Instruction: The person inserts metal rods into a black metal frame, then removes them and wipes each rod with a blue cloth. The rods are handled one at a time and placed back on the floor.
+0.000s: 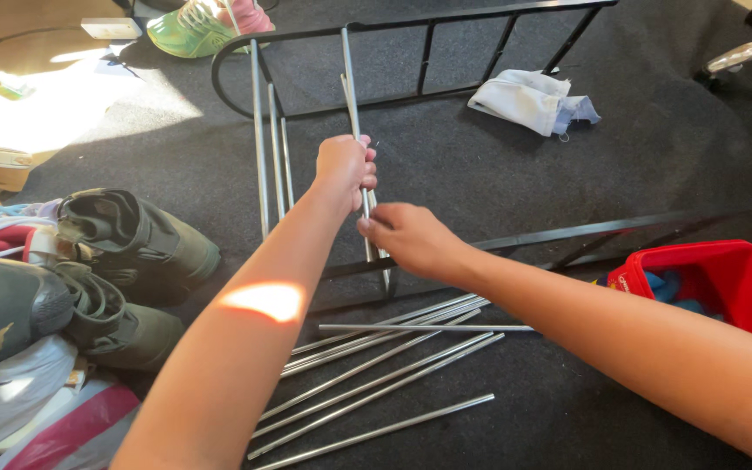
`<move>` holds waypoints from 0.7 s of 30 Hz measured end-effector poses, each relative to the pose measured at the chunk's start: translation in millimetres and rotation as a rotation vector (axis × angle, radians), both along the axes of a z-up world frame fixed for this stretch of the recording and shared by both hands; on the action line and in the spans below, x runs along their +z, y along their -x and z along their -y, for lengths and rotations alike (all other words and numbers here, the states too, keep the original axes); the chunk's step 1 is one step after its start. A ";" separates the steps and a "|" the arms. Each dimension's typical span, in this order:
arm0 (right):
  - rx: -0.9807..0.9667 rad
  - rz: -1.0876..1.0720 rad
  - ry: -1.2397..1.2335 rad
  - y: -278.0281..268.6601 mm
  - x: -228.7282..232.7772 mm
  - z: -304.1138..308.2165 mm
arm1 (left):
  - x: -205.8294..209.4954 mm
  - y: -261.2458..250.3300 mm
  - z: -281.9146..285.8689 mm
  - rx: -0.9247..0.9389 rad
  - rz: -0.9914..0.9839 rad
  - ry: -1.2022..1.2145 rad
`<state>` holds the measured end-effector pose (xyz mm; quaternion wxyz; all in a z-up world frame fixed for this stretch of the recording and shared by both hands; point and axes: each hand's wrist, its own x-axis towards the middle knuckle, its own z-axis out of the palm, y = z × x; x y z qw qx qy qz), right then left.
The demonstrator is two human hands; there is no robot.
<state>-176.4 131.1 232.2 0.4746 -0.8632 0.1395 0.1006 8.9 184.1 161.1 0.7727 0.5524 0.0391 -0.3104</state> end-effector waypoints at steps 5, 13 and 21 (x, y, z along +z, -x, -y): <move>0.180 0.220 0.385 10.9 11.4 35.0 | 24.1 -8.6 -42.8 -0.072 0.150 -0.146; 0.056 0.705 0.907 -67.9 18.5 120.7 | 58.1 42.9 -67.5 -0.105 0.075 -0.013; 0.194 0.924 1.223 -205.1 48.3 80.7 | 82.5 126.2 -100.1 -0.314 0.104 -0.206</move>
